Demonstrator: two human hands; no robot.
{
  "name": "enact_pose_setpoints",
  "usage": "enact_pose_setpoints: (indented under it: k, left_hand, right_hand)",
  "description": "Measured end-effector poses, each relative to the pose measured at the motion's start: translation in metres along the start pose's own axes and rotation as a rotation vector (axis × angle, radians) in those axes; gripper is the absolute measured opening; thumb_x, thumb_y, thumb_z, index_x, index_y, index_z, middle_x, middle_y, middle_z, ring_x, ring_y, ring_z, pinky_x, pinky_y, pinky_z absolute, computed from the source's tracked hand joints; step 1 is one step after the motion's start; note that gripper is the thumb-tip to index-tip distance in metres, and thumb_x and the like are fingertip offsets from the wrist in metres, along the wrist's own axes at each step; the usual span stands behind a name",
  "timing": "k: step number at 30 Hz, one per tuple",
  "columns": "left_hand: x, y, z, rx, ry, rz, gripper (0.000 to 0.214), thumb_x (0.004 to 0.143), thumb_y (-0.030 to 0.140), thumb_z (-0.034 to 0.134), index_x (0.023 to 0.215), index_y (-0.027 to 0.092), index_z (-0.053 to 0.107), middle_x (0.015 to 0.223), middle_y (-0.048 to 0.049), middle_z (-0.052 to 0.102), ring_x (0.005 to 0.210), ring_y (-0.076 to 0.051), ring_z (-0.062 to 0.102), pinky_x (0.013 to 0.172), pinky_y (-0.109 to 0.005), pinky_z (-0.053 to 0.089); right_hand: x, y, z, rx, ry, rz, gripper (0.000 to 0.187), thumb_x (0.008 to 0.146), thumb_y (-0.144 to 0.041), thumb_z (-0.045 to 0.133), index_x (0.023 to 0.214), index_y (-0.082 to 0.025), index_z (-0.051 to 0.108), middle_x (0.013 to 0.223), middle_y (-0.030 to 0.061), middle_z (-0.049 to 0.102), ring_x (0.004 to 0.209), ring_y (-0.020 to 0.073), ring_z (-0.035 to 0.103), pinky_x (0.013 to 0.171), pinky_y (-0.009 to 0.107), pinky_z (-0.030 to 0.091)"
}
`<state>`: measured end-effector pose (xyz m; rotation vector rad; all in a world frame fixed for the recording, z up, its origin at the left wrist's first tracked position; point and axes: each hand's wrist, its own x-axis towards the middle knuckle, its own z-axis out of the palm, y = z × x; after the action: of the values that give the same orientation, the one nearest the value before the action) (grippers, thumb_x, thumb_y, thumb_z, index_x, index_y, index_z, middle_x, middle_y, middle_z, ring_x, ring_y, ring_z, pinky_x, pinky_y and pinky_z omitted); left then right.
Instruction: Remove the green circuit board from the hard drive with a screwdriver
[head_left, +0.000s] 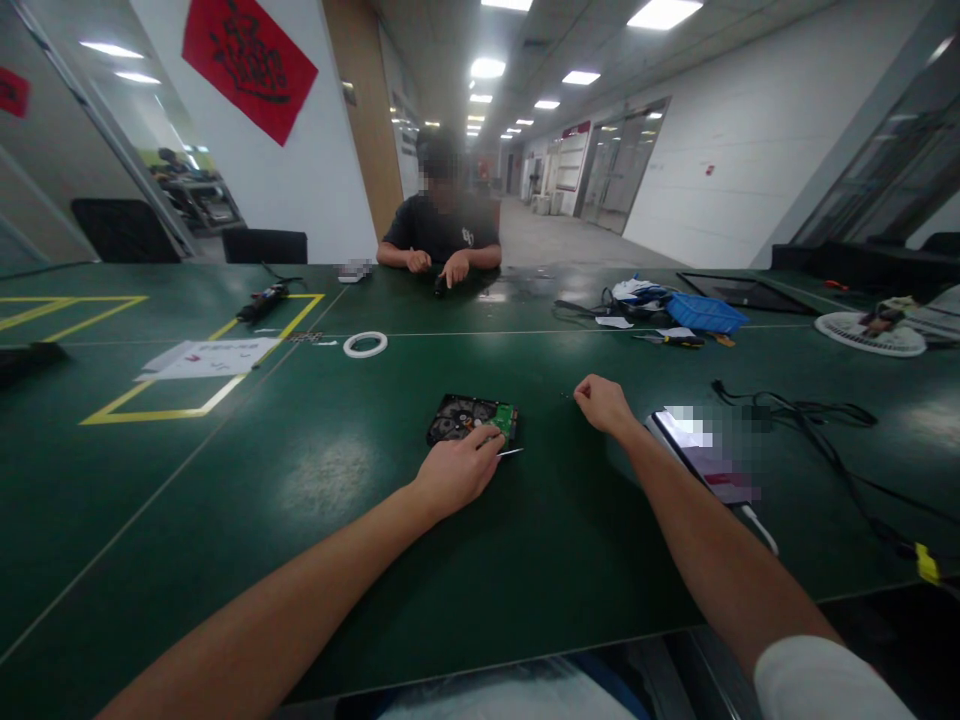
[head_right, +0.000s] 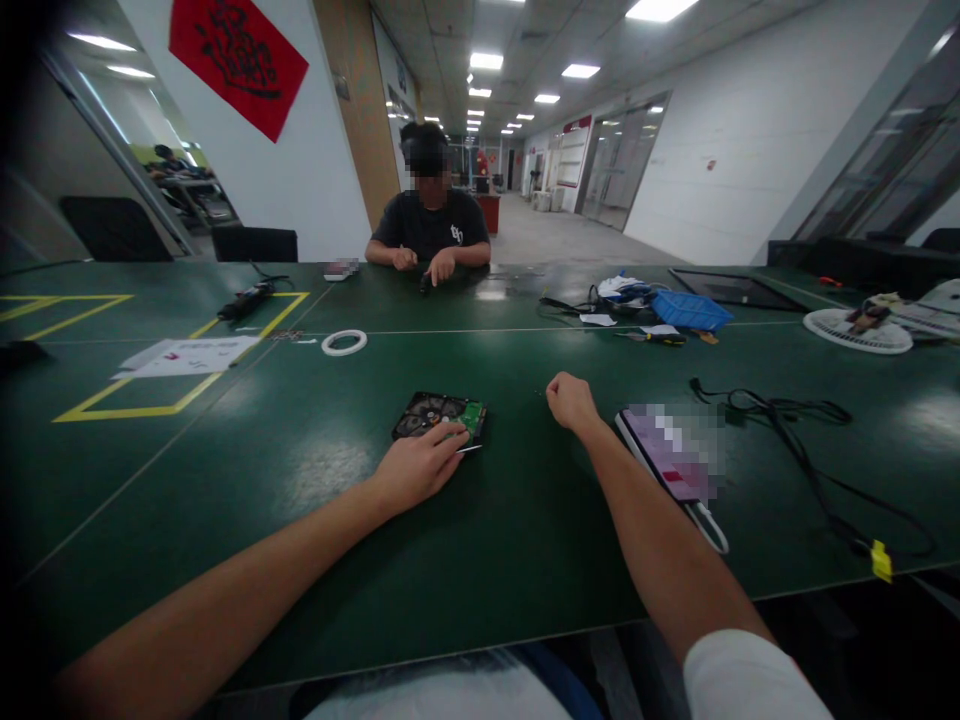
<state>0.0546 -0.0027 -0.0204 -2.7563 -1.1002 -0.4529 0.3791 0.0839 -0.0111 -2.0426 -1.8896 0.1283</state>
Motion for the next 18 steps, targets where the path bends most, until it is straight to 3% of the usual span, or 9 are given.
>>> enact_pose_setpoints:
  k: [9,14,18]
  left_hand:
    - [-0.001,-0.001,-0.008,-0.008,-0.013,0.012,0.038,0.104,0.031,0.040,0.135,0.018,0.057,0.138,-0.0137,0.057,0.096,-0.021,0.070,0.071,-0.031,0.061]
    - [-0.002,-0.001,-0.009,0.006,-0.023,0.008,0.039,0.104,0.031,0.039,0.136,0.017,0.056,0.139,-0.0134,0.056,0.095,-0.021,0.070,0.070,-0.031,0.061]
    - [-0.002,0.000,-0.010,0.001,-0.026,0.003,0.039,0.104,0.032,0.038,0.135,0.017,0.057,0.140,-0.0136,0.056,0.094,-0.021,0.070,0.072,-0.031,0.061]
  right_hand:
    - [0.001,0.004,0.004,0.079,-0.008,-0.082,0.012,0.087,-0.028,0.070,0.097,-0.022,0.071,0.092,0.0018,0.074,0.085,0.0169,0.068,0.077,0.027,0.048]
    - [0.004,0.009,0.000,0.021,0.085,0.024,0.021,0.094,-0.038,0.061,0.096,-0.020,0.070,0.095,0.0055,0.074,0.087,0.0202,0.067,0.076,0.030,0.045]
    - [0.005,0.008,-0.003,0.000,0.021,0.114,0.028,0.097,-0.041,0.055,0.096,-0.017,0.071,0.090,0.0083,0.074,0.082,0.0206,0.067,0.073,0.029,0.045]
